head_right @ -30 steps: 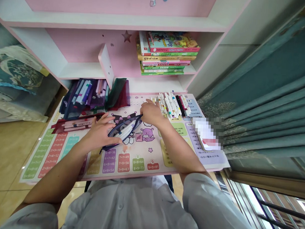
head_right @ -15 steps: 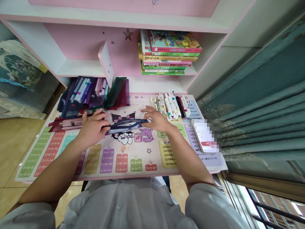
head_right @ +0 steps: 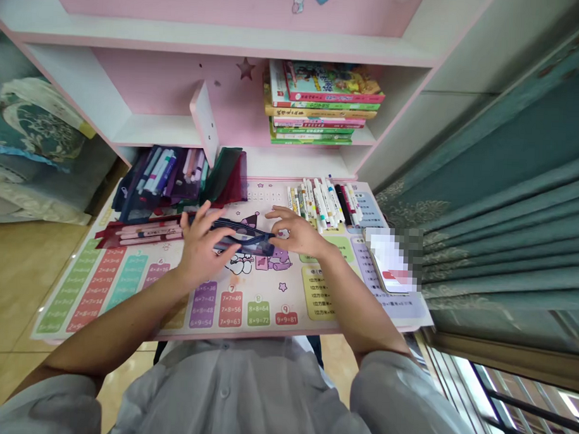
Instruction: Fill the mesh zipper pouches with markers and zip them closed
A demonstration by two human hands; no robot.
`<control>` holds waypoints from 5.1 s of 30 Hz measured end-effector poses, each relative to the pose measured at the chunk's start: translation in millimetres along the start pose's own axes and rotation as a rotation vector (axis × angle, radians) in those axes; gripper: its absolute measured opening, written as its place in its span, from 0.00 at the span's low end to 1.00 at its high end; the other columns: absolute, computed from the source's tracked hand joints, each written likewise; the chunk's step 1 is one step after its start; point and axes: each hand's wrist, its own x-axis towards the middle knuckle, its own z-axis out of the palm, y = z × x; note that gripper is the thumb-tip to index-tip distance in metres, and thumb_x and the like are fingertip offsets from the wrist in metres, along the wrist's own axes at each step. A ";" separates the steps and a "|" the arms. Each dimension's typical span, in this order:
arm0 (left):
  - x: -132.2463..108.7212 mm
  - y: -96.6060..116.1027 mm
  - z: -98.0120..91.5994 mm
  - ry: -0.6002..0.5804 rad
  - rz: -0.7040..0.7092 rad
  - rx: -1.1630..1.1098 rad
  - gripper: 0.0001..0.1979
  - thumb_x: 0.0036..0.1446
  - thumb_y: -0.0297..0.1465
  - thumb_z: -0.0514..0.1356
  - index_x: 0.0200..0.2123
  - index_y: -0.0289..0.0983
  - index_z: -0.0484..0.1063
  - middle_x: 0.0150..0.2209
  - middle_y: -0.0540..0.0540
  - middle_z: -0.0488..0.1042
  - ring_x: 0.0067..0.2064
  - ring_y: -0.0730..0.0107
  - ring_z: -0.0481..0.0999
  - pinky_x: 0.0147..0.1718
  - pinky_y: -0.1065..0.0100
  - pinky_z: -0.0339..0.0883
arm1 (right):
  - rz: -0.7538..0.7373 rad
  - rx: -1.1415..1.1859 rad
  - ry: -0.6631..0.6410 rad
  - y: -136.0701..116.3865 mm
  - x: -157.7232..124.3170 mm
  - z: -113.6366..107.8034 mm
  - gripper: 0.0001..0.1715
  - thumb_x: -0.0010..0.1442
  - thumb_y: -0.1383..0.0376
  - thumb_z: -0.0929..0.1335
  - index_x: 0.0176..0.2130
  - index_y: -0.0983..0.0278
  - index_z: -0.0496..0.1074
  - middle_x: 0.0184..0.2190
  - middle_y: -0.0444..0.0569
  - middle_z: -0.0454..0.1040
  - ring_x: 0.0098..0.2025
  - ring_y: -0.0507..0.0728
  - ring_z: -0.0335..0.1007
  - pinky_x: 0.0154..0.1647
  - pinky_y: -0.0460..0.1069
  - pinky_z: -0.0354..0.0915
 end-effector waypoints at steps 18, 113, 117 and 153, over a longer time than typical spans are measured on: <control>15.2 38.7 27.3 -0.068 0.091 -0.127 0.09 0.61 0.30 0.58 0.28 0.39 0.73 0.56 0.44 0.75 0.68 0.47 0.61 0.65 0.31 0.37 | -0.198 -0.056 0.016 -5.1 -1.8 -1.2 0.07 0.58 0.64 0.72 0.27 0.60 0.73 0.57 0.52 0.72 0.69 0.66 0.56 0.67 0.67 0.58; 39.2 22.4 -2.4 -0.521 -0.079 -0.068 0.10 0.55 0.24 0.57 0.22 0.37 0.71 0.54 0.40 0.75 0.67 0.43 0.61 0.61 0.22 0.41 | -0.191 -0.105 0.038 -4.5 -4.5 -5.5 0.06 0.59 0.64 0.71 0.29 0.59 0.76 0.55 0.50 0.74 0.68 0.65 0.57 0.67 0.67 0.59; 40.9 22.4 -6.4 -0.583 -0.081 -0.029 0.10 0.57 0.25 0.56 0.25 0.37 0.73 0.57 0.41 0.73 0.68 0.43 0.59 0.62 0.24 0.41 | -0.199 -0.098 0.034 -6.0 -4.2 -5.9 0.06 0.59 0.63 0.70 0.29 0.59 0.76 0.55 0.51 0.74 0.68 0.66 0.58 0.66 0.67 0.59; 51.3 16.0 -21.2 -0.735 -0.095 0.038 0.13 0.59 0.26 0.54 0.26 0.37 0.75 0.60 0.40 0.71 0.70 0.47 0.54 0.63 0.25 0.39 | -0.206 -0.102 0.047 -2.3 -4.7 -6.0 0.07 0.59 0.63 0.70 0.28 0.59 0.74 0.54 0.52 0.75 0.67 0.67 0.60 0.65 0.67 0.60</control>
